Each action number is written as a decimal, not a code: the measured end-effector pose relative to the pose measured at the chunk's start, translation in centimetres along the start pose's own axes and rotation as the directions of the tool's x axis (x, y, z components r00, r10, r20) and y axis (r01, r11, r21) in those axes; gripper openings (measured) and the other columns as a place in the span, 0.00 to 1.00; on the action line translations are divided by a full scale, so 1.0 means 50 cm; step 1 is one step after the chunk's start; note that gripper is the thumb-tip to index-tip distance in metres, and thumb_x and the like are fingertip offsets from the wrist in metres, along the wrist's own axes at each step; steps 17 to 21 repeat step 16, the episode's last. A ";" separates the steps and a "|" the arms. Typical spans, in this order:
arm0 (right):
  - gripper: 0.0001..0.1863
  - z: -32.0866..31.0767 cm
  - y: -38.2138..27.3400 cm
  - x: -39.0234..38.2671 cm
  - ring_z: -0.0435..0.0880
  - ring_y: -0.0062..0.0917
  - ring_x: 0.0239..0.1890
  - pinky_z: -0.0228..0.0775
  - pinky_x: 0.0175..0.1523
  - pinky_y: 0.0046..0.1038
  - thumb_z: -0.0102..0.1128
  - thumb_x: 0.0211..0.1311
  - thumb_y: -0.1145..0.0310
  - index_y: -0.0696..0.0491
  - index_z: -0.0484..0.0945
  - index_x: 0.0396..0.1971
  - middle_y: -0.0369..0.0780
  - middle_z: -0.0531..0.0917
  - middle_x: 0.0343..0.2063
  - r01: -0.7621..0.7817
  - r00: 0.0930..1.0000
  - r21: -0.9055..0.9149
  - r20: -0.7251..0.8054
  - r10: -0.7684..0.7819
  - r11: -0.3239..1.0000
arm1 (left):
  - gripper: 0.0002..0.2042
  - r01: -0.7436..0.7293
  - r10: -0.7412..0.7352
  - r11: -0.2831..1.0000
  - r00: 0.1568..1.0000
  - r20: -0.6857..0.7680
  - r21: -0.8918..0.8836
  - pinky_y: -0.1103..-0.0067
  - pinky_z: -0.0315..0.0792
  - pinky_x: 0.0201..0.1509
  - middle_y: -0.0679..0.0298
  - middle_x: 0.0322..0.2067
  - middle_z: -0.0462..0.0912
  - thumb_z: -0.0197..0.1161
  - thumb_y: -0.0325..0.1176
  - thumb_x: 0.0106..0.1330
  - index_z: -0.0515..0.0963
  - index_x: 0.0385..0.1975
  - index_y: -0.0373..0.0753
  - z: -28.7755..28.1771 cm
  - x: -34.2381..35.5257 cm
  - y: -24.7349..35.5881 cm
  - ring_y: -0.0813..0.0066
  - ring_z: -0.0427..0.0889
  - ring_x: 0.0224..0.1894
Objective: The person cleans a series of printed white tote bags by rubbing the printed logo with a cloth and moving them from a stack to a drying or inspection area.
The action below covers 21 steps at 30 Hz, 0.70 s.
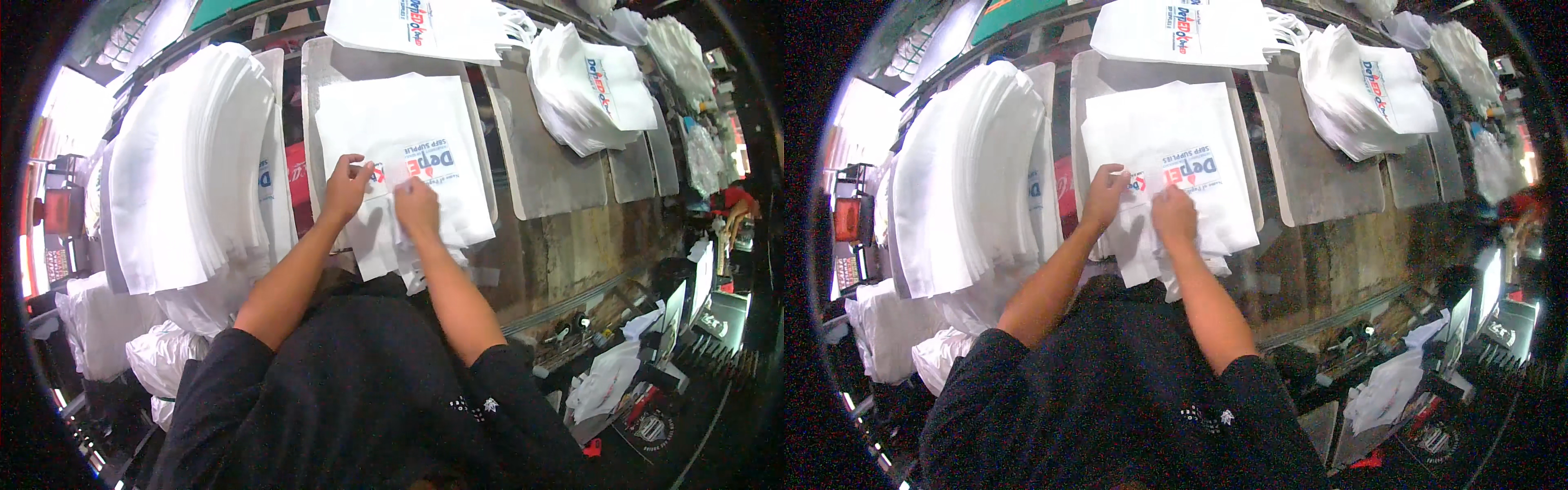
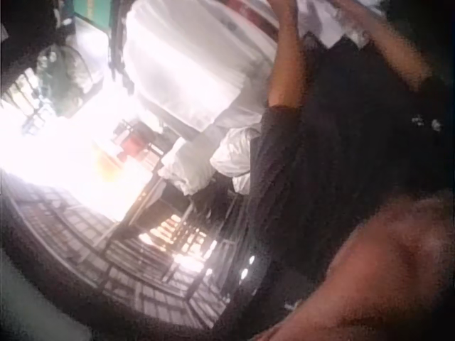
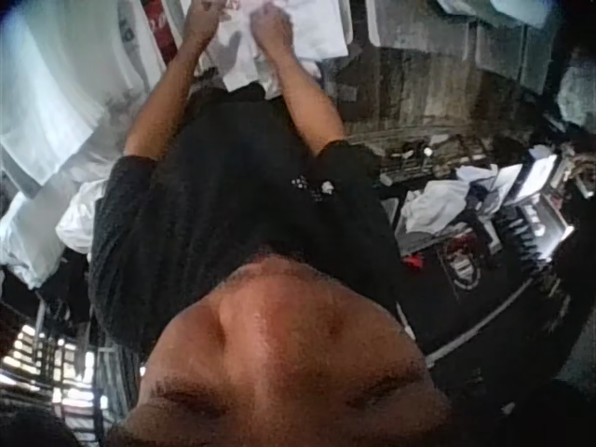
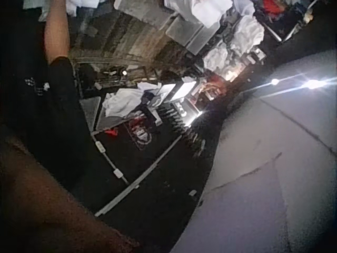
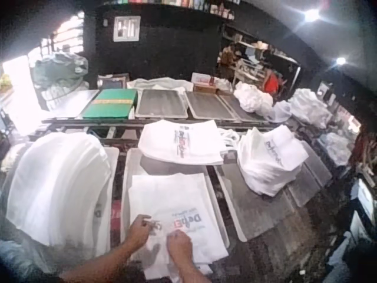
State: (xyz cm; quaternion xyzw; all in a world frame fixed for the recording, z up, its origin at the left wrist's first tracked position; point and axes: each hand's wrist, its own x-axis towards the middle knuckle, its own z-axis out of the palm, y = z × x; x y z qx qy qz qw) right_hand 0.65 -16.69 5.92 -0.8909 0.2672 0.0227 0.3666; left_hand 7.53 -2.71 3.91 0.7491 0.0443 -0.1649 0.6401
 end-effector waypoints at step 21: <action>0.22 -0.246 0.181 0.188 0.81 0.47 0.47 0.70 0.53 0.43 0.60 0.55 0.52 0.55 0.80 0.41 0.52 0.83 0.40 -0.227 0.940 -0.068 -0.276 0.200 0.972 | 0.28 -0.661 0.559 0.516 0.742 0.371 0.545 0.60 0.56 0.69 0.52 0.60 0.66 0.70 0.36 0.50 0.68 0.53 0.39 -0.061 -0.056 -0.122 0.48 0.61 0.65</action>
